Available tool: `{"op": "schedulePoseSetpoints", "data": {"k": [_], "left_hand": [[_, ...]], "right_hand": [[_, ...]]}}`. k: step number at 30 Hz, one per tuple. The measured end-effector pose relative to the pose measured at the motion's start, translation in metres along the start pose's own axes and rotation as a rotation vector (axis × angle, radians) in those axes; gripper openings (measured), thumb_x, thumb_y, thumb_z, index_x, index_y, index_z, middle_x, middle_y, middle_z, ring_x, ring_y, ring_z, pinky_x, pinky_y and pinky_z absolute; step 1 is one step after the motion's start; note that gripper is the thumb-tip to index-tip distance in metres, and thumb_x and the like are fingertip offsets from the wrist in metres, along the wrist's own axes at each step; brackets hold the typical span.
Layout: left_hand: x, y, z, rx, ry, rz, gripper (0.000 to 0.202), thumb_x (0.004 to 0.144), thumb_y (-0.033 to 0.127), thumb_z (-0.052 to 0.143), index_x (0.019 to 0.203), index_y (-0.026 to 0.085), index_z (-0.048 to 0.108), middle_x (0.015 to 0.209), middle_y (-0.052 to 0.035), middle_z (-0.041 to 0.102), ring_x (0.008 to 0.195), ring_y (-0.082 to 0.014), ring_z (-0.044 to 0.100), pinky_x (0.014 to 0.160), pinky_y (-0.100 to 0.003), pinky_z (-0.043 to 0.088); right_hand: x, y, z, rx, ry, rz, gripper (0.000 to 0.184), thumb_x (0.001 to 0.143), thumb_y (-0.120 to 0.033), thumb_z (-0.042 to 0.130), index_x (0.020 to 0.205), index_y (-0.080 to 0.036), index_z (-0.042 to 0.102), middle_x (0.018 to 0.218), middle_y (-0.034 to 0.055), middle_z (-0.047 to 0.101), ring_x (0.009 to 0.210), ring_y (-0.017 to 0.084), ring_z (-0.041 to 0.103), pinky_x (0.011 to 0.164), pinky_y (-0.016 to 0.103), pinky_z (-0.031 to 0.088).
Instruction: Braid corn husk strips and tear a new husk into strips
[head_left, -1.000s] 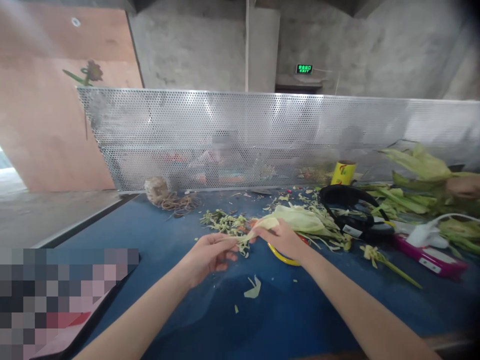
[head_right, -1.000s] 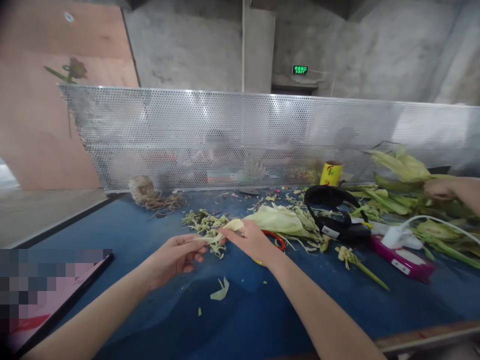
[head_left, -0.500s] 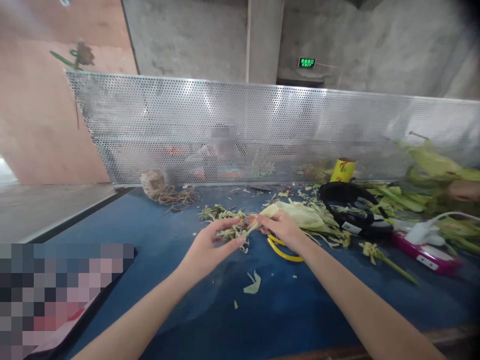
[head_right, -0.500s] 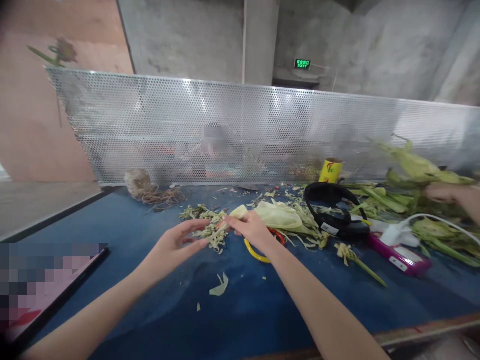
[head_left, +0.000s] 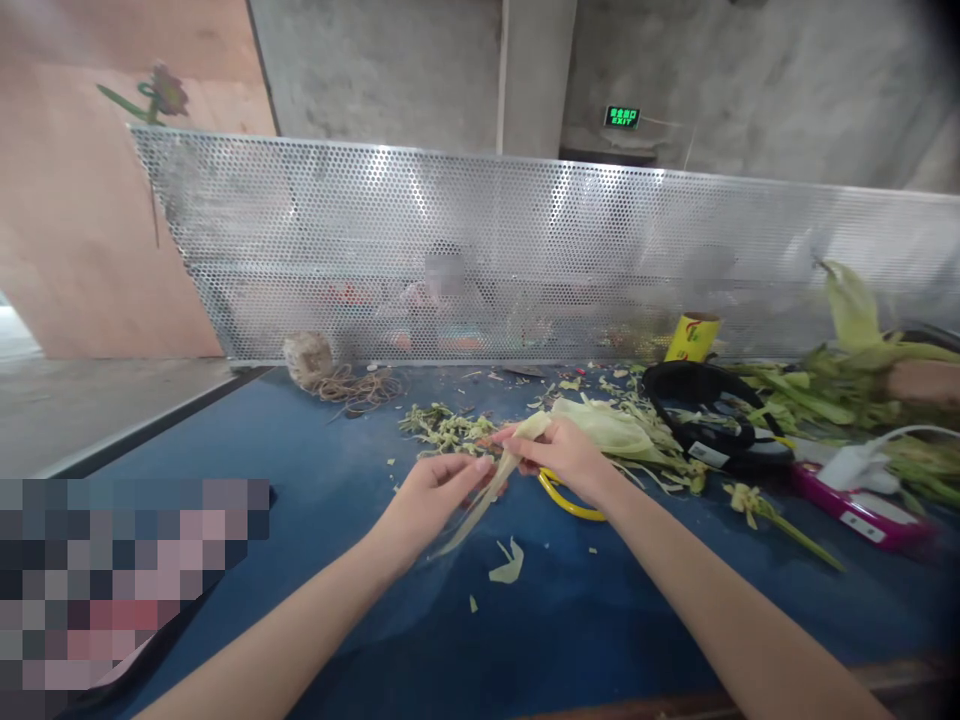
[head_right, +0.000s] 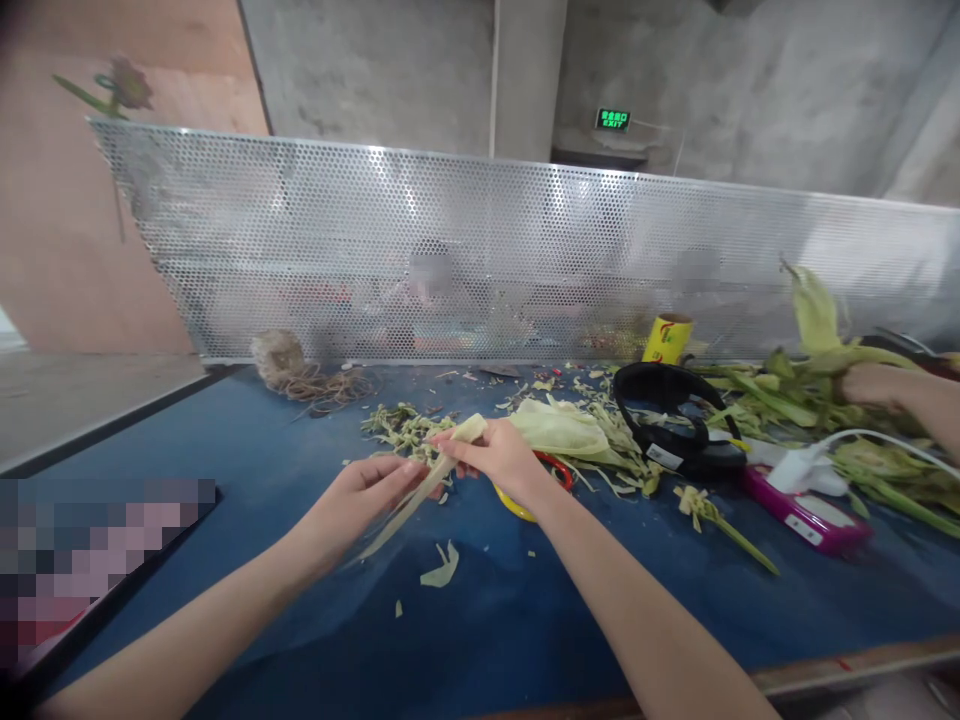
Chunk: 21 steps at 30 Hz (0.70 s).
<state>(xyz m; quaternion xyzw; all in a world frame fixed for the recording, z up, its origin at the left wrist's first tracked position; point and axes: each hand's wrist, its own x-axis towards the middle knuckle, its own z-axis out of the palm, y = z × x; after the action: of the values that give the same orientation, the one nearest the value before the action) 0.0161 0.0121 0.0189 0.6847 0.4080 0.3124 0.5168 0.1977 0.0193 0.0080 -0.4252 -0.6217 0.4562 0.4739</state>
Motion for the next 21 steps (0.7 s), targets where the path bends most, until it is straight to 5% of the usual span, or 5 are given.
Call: {"op": "schedulePoseSetpoints", "data": {"k": [21], "left_hand": [[0.001, -0.006, 0.003, -0.084, -0.108, 0.003, 0.020, 0.070, 0.032, 0.063, 0.073, 0.013, 0.062, 0.068, -0.0052, 0.066, 0.060, -0.0123, 0.056, 0.060, -0.024, 0.044]], "right_hand": [[-0.005, -0.004, -0.008, -0.072, 0.056, -0.057, 0.018, 0.068, -0.035, 0.062, 0.073, -0.018, 0.061, 0.055, -0.0030, 0.052, 0.044, 0.009, 0.045, 0.045, 0.022, 0.039]]}}
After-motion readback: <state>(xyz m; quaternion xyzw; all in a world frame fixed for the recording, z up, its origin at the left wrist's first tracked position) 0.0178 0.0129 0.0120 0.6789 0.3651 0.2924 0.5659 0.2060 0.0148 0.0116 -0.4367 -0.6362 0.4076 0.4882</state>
